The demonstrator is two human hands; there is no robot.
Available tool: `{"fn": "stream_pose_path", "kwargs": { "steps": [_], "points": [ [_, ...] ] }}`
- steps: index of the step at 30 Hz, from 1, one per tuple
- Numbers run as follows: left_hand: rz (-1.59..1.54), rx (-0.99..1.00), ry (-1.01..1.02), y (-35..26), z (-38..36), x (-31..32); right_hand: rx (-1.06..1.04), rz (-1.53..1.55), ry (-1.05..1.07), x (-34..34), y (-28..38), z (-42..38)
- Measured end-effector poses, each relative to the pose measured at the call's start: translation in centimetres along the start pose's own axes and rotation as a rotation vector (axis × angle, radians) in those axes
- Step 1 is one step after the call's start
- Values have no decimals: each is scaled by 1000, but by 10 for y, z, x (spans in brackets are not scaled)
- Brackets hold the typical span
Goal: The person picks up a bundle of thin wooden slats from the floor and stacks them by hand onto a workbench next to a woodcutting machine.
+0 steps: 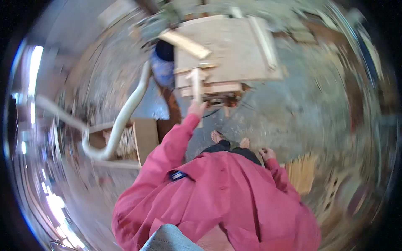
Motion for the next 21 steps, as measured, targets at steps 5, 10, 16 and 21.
{"fn": "stream_pose_path", "kwargs": {
  "steps": [5, 10, 16, 21],
  "points": [
    [-399, -44, 21, 48, -44, 56, 270, 9, -159, 26, -147, -62],
    [-142, 217, 145, 142, -11, 81, 433, 368, -302, 51, -167, -159],
    [417, 282, 572, 116, -45, 130, 609, 627, -595, 180, -205, -231],
    [374, 172, 786, 104, -11, 157, 783, 647, -340, 317, -134, -291]
  ]
}}
Point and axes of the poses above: each hand's wrist, its own z-axis towards the middle knuckle, its own x-axis out of the palm, y = z × x, the point moved 9 cm from there along z, towards the middle knuckle, and after that the axes turned 11 degrees about y, right-handed, at the moved point
